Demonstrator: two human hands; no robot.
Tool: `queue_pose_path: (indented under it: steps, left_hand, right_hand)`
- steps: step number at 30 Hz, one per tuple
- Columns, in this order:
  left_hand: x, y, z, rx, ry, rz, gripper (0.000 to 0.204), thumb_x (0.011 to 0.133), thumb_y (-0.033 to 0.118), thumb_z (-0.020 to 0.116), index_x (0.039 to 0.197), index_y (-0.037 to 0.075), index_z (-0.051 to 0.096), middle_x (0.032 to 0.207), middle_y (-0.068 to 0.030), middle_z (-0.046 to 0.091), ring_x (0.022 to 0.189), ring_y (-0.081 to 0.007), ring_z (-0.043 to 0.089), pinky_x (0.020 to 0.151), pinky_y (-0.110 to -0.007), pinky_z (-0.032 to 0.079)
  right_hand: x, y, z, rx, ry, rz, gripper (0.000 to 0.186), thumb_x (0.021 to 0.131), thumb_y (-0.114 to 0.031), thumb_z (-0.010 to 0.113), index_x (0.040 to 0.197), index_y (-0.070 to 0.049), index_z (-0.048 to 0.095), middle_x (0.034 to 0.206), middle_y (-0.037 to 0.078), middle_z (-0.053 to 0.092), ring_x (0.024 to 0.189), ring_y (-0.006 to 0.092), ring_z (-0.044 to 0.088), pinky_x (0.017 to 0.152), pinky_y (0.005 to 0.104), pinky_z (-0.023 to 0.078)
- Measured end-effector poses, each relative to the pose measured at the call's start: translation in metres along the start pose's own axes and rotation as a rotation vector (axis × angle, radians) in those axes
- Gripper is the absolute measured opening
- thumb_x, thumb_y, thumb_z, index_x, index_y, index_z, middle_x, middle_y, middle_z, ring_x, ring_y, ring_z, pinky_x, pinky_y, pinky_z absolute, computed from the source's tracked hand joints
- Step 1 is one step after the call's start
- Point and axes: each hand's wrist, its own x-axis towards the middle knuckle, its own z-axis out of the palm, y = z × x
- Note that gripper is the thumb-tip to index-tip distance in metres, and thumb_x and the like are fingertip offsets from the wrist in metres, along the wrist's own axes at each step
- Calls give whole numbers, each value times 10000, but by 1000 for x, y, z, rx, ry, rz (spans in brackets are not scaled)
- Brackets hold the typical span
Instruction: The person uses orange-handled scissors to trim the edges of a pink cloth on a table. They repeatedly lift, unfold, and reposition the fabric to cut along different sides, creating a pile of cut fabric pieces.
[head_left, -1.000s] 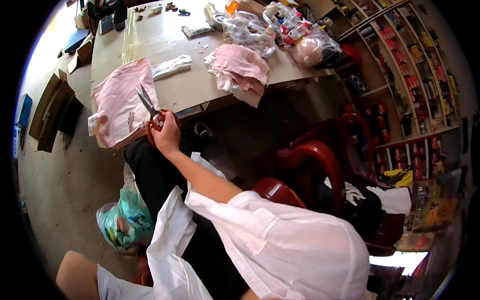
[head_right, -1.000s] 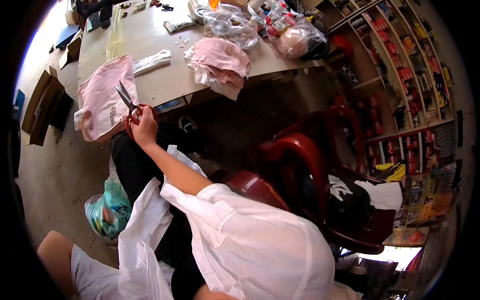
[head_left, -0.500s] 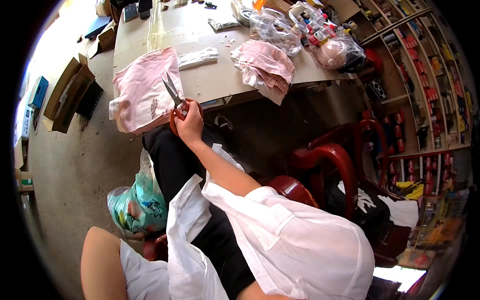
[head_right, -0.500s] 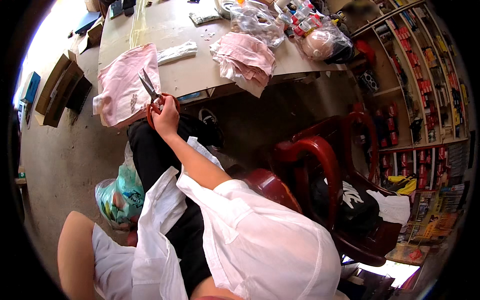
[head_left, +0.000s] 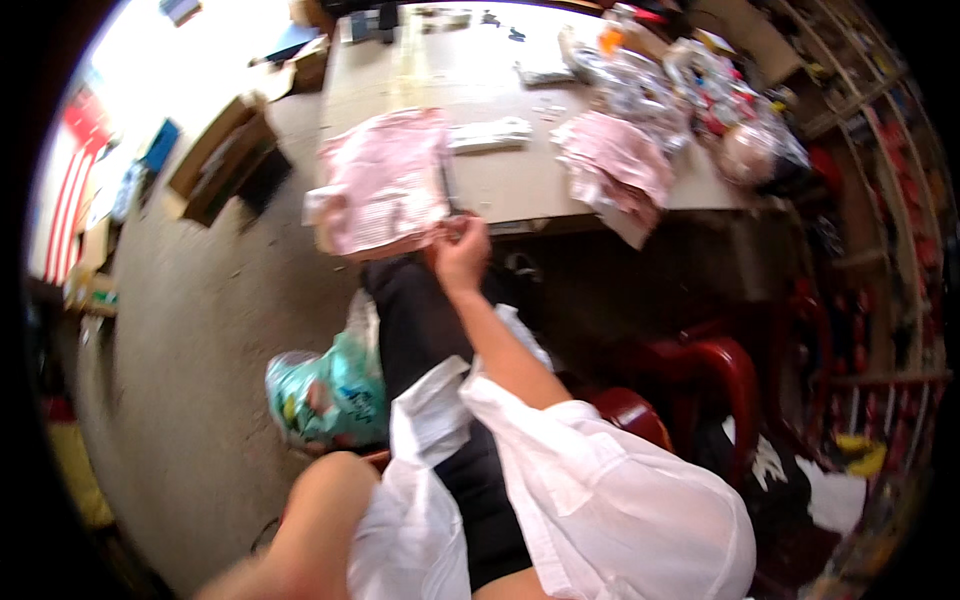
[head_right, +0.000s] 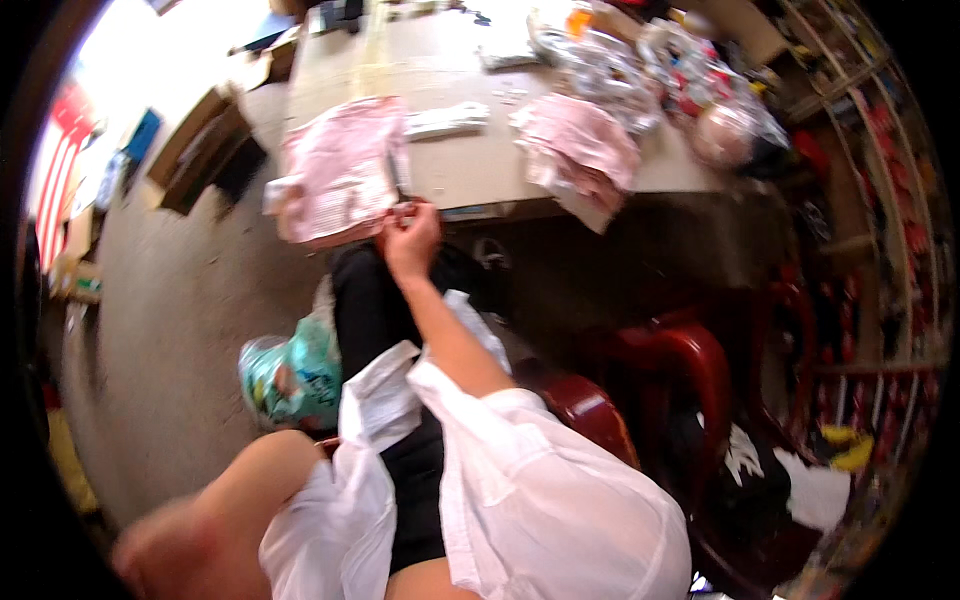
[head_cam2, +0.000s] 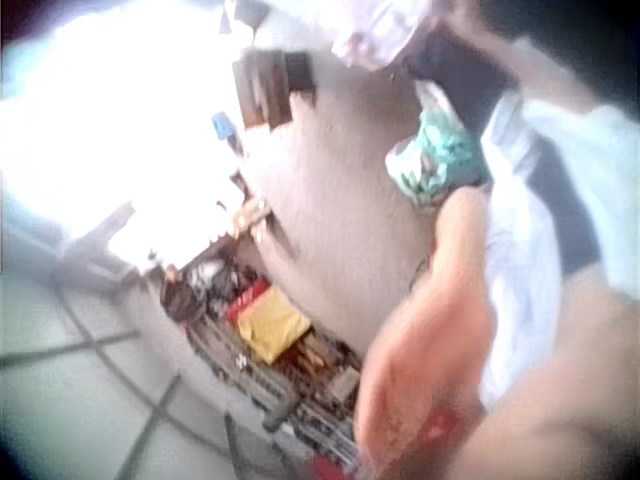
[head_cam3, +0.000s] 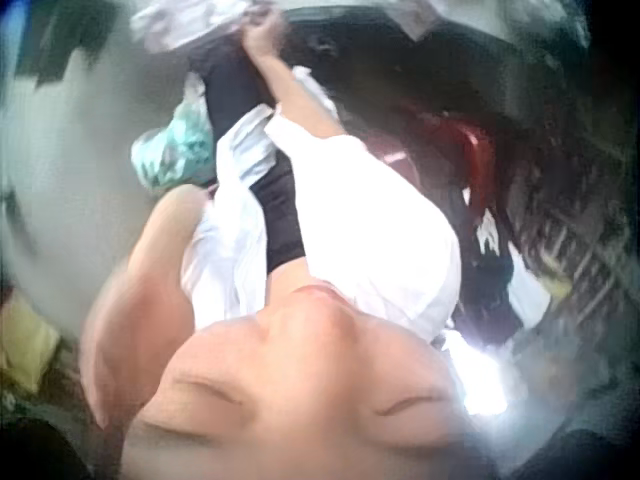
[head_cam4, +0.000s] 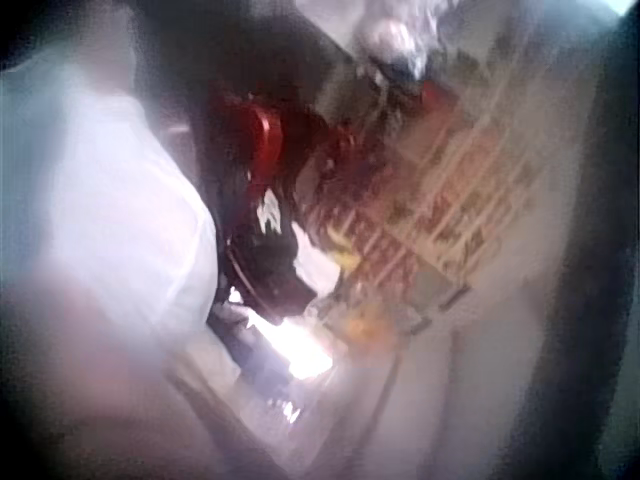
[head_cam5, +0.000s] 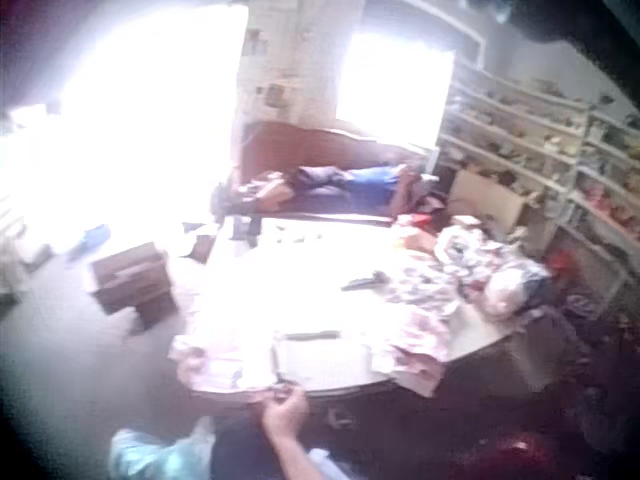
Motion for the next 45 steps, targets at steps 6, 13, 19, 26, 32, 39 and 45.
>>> queue_pose_path:
  steps: [6, 13, 19, 26, 32, 39, 45]
  left_hand:
    - [-185, -21, -93, 912, 401, -1375, 212, 906, 144, 496, 1037, 0, 580, 973, -93, 596, 854, -161, 592, 773, -268, 487]
    - [-319, -24, -153, 559, 682, -2007, 205, 912, 191, 520, 987, 36, 631, 938, -67, 665, 817, -145, 608, 690, -276, 454]
    - [-336, -36, -139, 862, 797, -1887, 152, 865, 149, 603, 943, 21, 620, 845, -52, 649, 673, -123, 596, 572, -250, 438]
    - [-344, -35, -156, 679, 602, -1971, 175, 869, 116, 596, 987, -4, 646, 934, -67, 670, 812, -138, 623, 746, -256, 490]
    - [-327, -33, -136, 581, 313, -1807, 272, 927, 96, 521, 1176, -14, 536, 1108, -48, 598, 1009, -121, 554, 899, -246, 417]
    - [-333, -34, -153, 592, 422, -1958, 268, 960, 193, 506, 1108, -12, 594, 1068, -44, 617, 963, -109, 560, 859, -237, 428]
    - [-334, -52, -154, 796, 322, -1815, 206, 914, 196, 593, 937, -4, 638, 891, -24, 650, 759, -86, 580, 677, -219, 453]
  right_hand:
    - [6, 7, 1, -12, 90, 105, 342, 732, -118, 708, 1009, 5, 550, 900, 164, 620, 874, 323, 622, 798, 393, 477]
    - [12, 17, 1, 176, 101, 162, 224, 743, -69, 726, 834, -8, 531, 731, 55, 562, 662, 166, 544, 635, 315, 459]
    - [16, 12, -8, 146, 71, 173, 161, 800, -26, 672, 805, -25, 511, 692, 7, 534, 601, 103, 502, 543, 265, 431]
    - [20, 21, -1, -13, 182, 60, 169, 805, -108, 646, 847, -3, 521, 710, 74, 566, 635, 166, 550, 585, 324, 459]
    - [30, 9, -9, 62, 100, 1, 301, 736, -166, 725, 927, -26, 538, 952, 137, 623, 873, 305, 617, 755, 371, 480]
    - [25, 2, -7, 32, 103, 58, 285, 745, -183, 714, 892, -29, 525, 1011, 152, 612, 933, 346, 591, 797, 409, 465]
    - [19, 0, -5, 11, 124, 48, 269, 759, -193, 697, 869, -16, 528, 924, 160, 623, 884, 335, 610, 780, 402, 474]
